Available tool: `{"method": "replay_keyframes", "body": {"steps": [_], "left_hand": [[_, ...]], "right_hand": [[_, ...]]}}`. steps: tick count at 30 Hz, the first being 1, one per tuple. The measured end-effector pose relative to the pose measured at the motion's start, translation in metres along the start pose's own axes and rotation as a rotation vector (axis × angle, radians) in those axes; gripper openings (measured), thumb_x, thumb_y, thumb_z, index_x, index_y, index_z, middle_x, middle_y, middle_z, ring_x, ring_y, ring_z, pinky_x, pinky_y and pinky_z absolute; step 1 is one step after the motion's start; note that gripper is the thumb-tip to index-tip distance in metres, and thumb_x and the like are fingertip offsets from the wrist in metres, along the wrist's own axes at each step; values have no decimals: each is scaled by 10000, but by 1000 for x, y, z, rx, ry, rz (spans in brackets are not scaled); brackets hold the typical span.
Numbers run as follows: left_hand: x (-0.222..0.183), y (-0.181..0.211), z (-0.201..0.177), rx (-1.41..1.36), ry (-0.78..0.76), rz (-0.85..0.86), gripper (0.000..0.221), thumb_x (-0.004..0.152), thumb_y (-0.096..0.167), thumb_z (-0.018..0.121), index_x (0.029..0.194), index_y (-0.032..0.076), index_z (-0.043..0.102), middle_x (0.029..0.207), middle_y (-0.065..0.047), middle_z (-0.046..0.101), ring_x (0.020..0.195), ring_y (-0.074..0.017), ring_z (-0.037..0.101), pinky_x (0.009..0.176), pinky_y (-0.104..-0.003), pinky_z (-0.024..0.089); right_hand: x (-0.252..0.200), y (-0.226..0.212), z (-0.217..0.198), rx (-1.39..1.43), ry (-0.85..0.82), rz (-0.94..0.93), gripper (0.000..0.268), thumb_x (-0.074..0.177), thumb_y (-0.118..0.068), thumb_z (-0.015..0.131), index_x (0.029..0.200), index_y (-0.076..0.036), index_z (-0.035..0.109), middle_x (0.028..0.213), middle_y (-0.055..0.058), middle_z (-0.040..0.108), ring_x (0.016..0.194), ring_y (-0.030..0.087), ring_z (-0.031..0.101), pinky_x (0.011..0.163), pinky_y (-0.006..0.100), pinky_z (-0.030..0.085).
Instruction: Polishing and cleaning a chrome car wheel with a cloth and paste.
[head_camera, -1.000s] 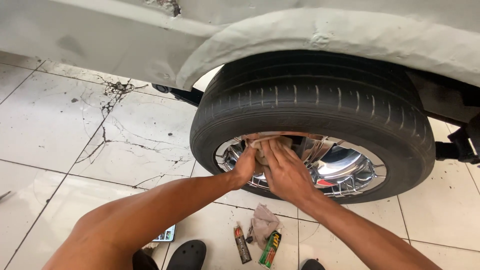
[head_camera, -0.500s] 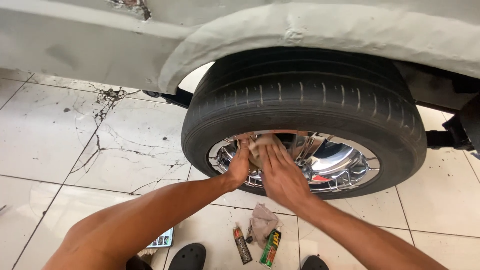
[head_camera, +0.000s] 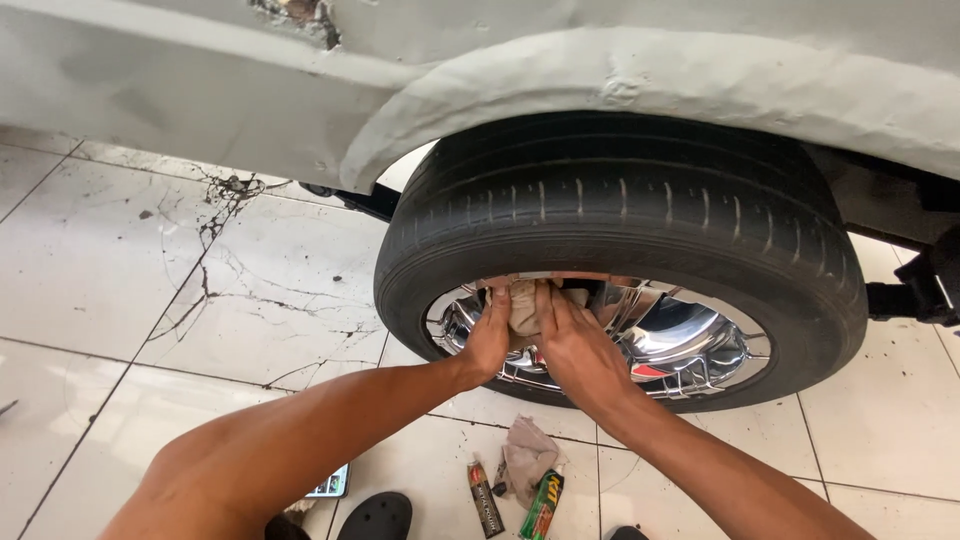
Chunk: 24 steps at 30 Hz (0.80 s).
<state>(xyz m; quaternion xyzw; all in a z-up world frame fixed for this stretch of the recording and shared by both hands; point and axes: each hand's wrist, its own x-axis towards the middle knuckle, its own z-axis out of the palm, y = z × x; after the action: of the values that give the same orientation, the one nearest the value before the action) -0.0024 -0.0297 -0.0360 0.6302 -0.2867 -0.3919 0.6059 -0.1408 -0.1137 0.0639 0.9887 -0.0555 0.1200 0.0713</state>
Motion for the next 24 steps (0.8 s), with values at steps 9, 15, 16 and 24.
{"method": "replay_keyframes", "body": {"steps": [9,15,16,24], "left_hand": [[-8,1,4,-19,-96,70,887,1015,653,67,1594,-11,164,1558,-194,407,1455,-265,379,1220,-344,297],[-15,-13,10,118,-25,143,757,1027,597,205,1416,-32,364,1315,-219,582,1235,-279,582,1079,-390,462],[-18,-10,11,118,-26,143,757,1027,597,205,1416,-32,364,1315,-219,582,1235,-279,582,1079,-390,462],[-29,22,13,378,-5,351,468,966,286,655,1308,-11,536,1254,-208,569,1169,-290,611,1032,-419,481]], "right_hand": [[-16,-24,-29,-687,-238,-38,678,851,-42,548,1475,125,344,1578,369,358,1522,466,270,1185,524,182],[-32,-23,-18,-951,-364,-142,586,896,-79,539,1431,139,445,1583,355,371,1519,476,258,1176,560,112],[-35,-23,-15,-951,-364,-141,586,896,-79,539,1431,139,445,1583,355,371,1519,476,258,1176,560,112],[-36,-20,-18,-972,-380,-176,619,914,-175,511,1437,151,445,1574,367,398,1517,499,255,1157,580,77]]}}
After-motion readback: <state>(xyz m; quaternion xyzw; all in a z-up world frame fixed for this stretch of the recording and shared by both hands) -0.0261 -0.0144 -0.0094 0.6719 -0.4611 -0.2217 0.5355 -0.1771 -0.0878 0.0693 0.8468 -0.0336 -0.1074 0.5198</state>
